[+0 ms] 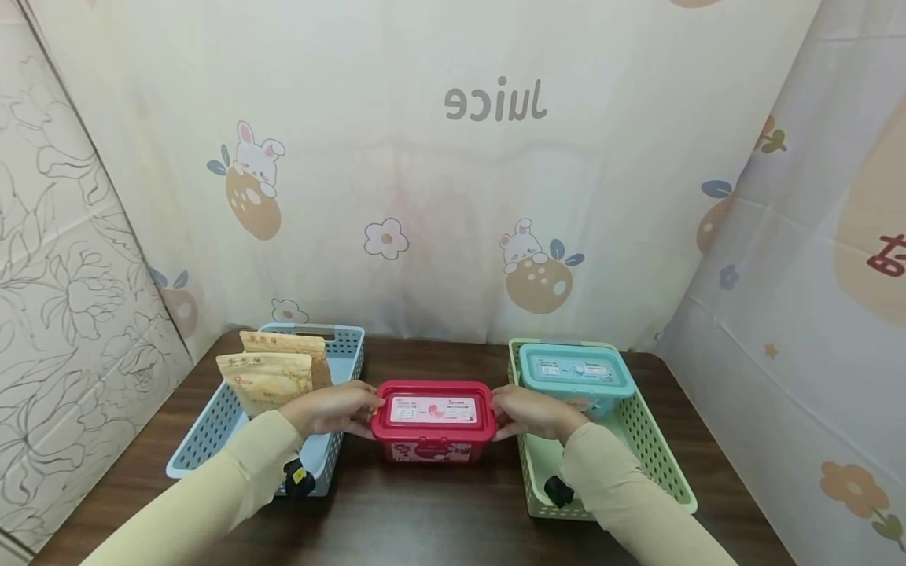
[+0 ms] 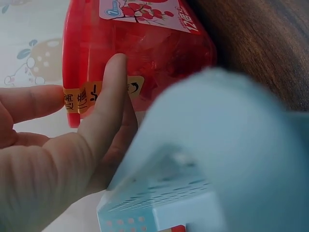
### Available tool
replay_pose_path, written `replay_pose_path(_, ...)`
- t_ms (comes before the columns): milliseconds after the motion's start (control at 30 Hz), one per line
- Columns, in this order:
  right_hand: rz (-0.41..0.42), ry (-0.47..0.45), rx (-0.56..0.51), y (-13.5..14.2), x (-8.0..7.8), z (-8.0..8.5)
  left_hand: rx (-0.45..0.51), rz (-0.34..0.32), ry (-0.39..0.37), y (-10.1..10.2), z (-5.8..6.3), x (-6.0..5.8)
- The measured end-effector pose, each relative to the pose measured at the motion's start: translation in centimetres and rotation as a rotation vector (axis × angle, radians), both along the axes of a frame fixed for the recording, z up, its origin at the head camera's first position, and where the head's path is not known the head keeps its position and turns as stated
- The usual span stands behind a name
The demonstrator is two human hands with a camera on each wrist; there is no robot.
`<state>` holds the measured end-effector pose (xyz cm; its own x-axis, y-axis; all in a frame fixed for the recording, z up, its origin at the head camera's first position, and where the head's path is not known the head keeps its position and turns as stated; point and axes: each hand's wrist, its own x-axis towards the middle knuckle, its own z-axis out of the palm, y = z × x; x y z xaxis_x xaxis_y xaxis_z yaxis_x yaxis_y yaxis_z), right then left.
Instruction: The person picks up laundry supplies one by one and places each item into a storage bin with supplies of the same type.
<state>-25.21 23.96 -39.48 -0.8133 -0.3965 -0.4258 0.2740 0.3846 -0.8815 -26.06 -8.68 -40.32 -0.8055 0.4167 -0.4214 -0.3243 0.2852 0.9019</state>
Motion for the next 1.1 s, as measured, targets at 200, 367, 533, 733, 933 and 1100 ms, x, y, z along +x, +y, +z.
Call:
replay_pose_path(200, 0.003, 0.013, 0.001, 0.2, -0.1, -0.1, 0.012, -0.004, 0.003, 0.1, 0.3, 0.1)
replay_pose_path(367, 0.023, 0.025, -0.006, 0.4, 0.0, 0.3, 0.053, 0.022, -0.001, -0.1, 0.5, 0.0)
replay_pose_path(533, 0.004, 0.025, -0.021, 0.5, 0.1, 0.7, 0.069, 0.027, 0.033, -0.4, 1.0, -0.1)
replay_pose_path(733, 0.012, 0.067, -0.050, 0.8, 0.4, 1.1, 0.094, 0.037, 0.065, -0.9, 1.6, 0.1)
replay_pose_path(933, -0.010, 0.126, -0.124, 1.1, 0.8, 1.7, 0.148, 0.073, 0.109, -1.4, 1.8, 0.3)
replay_pose_path(1100, -0.067, 0.168, -0.175, 1.4, 1.1, 2.1, 0.191, 0.094, 0.133, -1.5, 2.0, 0.4)
